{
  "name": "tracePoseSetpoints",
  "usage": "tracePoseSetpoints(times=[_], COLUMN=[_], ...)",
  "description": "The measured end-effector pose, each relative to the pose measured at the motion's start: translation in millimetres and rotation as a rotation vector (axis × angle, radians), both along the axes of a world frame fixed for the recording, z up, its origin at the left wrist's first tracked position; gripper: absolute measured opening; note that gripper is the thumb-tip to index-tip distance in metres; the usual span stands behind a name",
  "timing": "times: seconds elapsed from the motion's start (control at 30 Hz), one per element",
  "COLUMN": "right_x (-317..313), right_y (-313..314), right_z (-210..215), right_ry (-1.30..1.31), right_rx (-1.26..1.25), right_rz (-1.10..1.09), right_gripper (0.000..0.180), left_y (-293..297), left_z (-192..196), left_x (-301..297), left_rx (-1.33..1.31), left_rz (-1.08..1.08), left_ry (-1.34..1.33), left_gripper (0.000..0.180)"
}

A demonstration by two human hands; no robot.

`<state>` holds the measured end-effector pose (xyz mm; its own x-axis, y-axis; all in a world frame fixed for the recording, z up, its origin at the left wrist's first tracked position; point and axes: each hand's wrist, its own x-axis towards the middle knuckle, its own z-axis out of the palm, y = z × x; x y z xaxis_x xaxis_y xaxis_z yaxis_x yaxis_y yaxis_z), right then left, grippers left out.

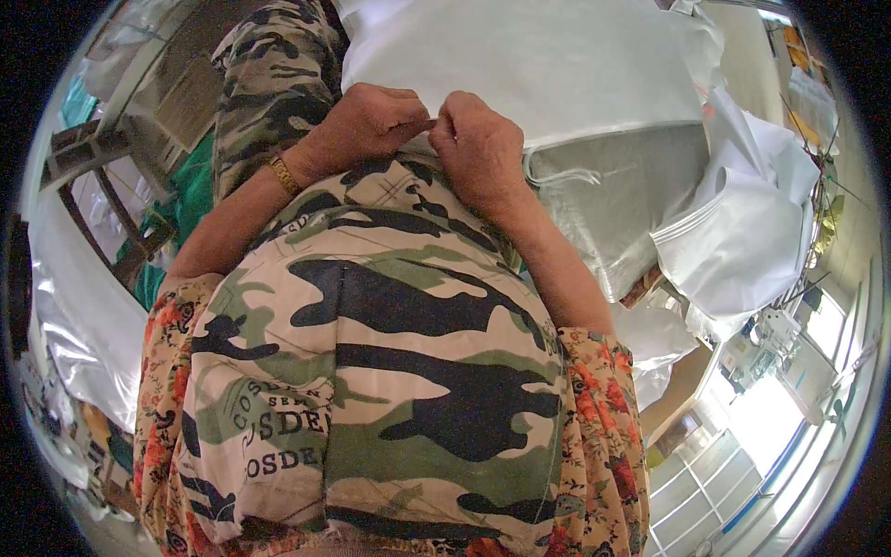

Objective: Folding and aligning large white plastic sheets at an industrial workbench.

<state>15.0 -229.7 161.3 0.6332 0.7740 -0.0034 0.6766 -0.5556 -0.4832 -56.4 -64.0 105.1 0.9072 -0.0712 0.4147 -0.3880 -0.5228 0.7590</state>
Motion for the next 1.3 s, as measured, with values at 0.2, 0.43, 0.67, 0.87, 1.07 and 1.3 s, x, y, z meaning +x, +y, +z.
tracePoseSetpoints(times=[0.2,0.43,0.67,0.87,1.07,1.3], right_x=[63.6,54.0,31.8,23.7,16.2,14.2], right_y=[-61.5,-51.1,-27.7,-13.8,-8.2,1.9], right_z=[-41.5,1.1,11.8,15.5,22.1,27.9], right_ry=[-0.054,0.279,0.242,0.108,-0.062,-0.291], right_rx=[0.027,0.036,0.088,0.036,-0.032,-0.102], right_rz=[-0.331,-0.258,0.056,0.120,0.153,0.287], right_gripper=[0.014,0.037,0.034,0.015,0.008,0.008], left_y=[0.5,1.3,3.7,5.1,6.4,6.7], left_z=[8.9,11.3,16.3,13.1,12.5,9.5], left_x=[-7.9,-6.5,-6.7,-7.1,-6.7,-6.6], left_rx=[0.003,-0.140,-0.081,-0.078,-0.018,-0.049], left_rz=[0.042,0.066,0.098,0.071,0.058,0.042], left_ry=[0.020,0.009,0.050,0.032,0.011,-0.002], left_gripper=[0.016,0.017,0.020,0.018,0.018,0.017])
